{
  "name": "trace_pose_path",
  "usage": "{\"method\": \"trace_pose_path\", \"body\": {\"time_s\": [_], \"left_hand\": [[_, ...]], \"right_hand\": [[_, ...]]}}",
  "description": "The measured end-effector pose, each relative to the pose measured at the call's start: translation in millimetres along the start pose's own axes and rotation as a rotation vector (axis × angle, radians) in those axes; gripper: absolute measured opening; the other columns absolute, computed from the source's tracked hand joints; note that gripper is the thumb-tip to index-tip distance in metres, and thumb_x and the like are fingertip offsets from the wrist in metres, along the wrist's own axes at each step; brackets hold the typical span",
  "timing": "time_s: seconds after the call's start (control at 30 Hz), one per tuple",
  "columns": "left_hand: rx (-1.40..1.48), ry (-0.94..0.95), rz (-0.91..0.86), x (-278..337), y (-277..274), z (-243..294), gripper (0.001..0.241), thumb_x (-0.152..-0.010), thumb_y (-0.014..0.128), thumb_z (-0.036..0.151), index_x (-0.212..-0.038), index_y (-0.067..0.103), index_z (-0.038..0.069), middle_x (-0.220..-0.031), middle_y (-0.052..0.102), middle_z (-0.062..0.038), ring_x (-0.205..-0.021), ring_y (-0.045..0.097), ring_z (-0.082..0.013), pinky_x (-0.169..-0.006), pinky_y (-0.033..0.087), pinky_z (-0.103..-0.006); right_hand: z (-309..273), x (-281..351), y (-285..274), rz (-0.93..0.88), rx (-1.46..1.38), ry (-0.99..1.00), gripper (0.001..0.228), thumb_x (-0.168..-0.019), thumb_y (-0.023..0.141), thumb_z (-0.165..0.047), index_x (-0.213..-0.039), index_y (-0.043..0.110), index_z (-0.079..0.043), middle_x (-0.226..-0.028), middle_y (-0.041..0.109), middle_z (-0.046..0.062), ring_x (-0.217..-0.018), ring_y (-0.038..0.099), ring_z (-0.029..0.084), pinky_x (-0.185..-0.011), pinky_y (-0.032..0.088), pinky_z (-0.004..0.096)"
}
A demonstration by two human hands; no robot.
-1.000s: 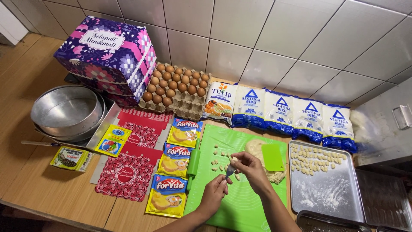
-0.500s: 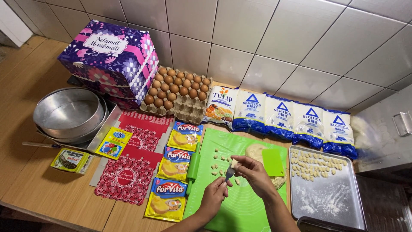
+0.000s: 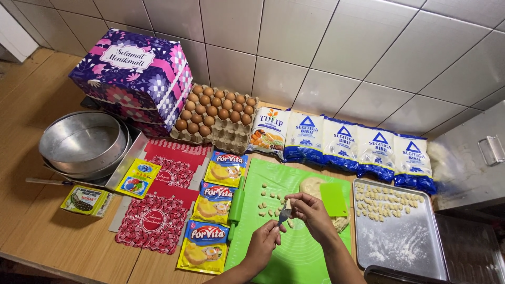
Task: Shaping small pieces of dough with a fork and placing them on a tray
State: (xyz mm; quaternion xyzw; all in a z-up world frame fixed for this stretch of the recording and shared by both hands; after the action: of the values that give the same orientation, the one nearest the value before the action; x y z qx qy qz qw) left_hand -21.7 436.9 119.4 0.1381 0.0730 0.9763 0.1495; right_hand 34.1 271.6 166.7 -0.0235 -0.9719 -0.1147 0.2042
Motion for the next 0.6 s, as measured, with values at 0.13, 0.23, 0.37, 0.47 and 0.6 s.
{"method": "trace_pose_path", "body": {"time_s": [0.13, 0.23, 0.37, 0.47, 0.6], "left_hand": [[-0.020, -0.014, 0.016, 0, -2, 8, 0.023, -0.105, 0.050, 0.020, -0.098, 0.070, 0.013, -0.066, 0.054, 0.003, -0.057, 0.041, -0.0080, -0.057, 0.035, -0.0257], [0.010, 0.020, 0.036, -3, 0, 3, 0.021, -0.105, 0.051, 0.019, -0.097, 0.069, 0.012, -0.066, 0.053, 0.002, -0.056, 0.040, -0.0082, -0.055, 0.034, -0.0249], [0.039, -0.024, 0.052, 0, 3, -4, 0.021, -0.106, 0.050, 0.018, -0.096, 0.067, 0.012, -0.067, 0.053, 0.001, -0.054, 0.037, -0.0082, -0.053, 0.030, -0.0257], [0.007, 0.006, 0.072, -5, 3, 0, 0.020, -0.105, 0.050, 0.018, -0.095, 0.067, 0.014, -0.067, 0.053, 0.002, -0.054, 0.038, -0.0083, -0.053, 0.032, -0.0259], [0.071, -0.036, 0.041, -7, 5, 1, 0.019, -0.106, 0.049, 0.019, -0.096, 0.063, 0.011, -0.069, 0.053, 0.000, -0.052, 0.037, -0.0088, -0.049, 0.029, -0.0263]], "right_hand": [[-12, 6, 10, -0.030, -0.056, 0.004, 0.032, -0.094, 0.067, -0.006, -0.122, 0.073, 0.009, -0.074, 0.060, 0.005, -0.066, 0.057, 0.016, -0.066, 0.053, 0.032], [-9, 7, 14, 0.032, -0.041, 0.067, 0.027, -0.088, 0.076, -0.001, -0.114, 0.074, 0.004, -0.106, 0.071, 0.015, -0.086, 0.065, 0.025, -0.074, 0.051, 0.033], [1, 1, 15, 0.015, 0.028, 0.001, 0.022, -0.091, 0.074, 0.000, -0.112, 0.074, 0.001, -0.088, 0.066, 0.010, -0.077, 0.060, 0.020, -0.067, 0.046, 0.032], [-7, 2, 19, -0.008, -0.024, 0.056, 0.032, -0.091, 0.073, -0.008, -0.121, 0.072, 0.005, -0.097, 0.071, 0.014, -0.084, 0.065, 0.021, -0.072, 0.050, 0.029], [-1, -6, 18, 0.001, 0.038, -0.029, 0.026, -0.090, 0.075, -0.001, -0.115, 0.073, 0.003, -0.086, 0.063, 0.009, -0.075, 0.057, 0.019, -0.068, 0.046, 0.031]]}}
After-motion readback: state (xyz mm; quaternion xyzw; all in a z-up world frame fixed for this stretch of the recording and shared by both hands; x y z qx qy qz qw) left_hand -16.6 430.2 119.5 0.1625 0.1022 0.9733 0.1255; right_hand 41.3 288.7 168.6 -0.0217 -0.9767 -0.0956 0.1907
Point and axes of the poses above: each hand's wrist, its own x-axis away from the middle knuckle, its own y-axis out of the palm, z = x × y, the point moved 5 cm from there along -x, towards the middle knuckle
